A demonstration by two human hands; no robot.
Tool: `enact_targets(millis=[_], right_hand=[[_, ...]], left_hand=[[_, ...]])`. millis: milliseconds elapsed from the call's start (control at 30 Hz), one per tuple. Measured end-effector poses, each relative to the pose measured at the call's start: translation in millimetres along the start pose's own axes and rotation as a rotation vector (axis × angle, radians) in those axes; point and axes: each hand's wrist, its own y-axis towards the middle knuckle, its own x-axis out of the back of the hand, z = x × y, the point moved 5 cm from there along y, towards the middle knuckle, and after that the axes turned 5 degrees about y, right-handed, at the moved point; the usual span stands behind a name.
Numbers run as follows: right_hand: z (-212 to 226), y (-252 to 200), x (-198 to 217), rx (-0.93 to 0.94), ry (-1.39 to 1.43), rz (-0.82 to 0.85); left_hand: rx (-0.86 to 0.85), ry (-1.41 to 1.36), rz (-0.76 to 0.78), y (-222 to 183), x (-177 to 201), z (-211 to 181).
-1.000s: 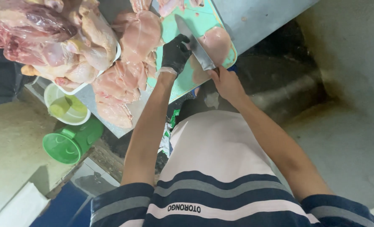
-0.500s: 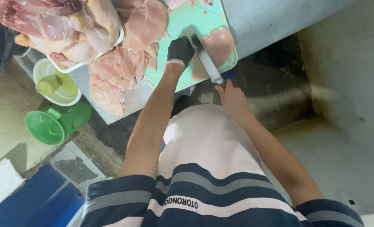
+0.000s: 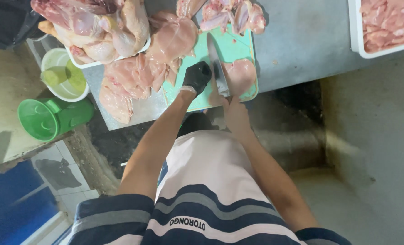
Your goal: Trimming and slicing raw chicken breasts on a cutting board using a knife
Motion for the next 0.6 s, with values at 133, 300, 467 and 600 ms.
enact_targets(millis=[133, 300, 467, 600], right_hand=[[6.0, -4.0, -0.2, 0.021, 0.016, 0.064], [14.2, -13.1, -8.8, -0.043, -0.057, 0.155], [7.6, -29.9, -18.2, -0.089, 0.026, 0.259], [-15.8, -44.9, -34.1, -0.150, -0.074, 0.364]], left_hand=[[0.019, -0.042, -0.076, -17.9, 16.6, -26.9], [0.087, 0.085, -0.108, -3.4, 3.0, -13.4], [0.105, 0.073, -0.121, 12.9, -12.0, 1.9], [0.128, 0.069, -0.148, 10.6, -8.5, 1.1]])
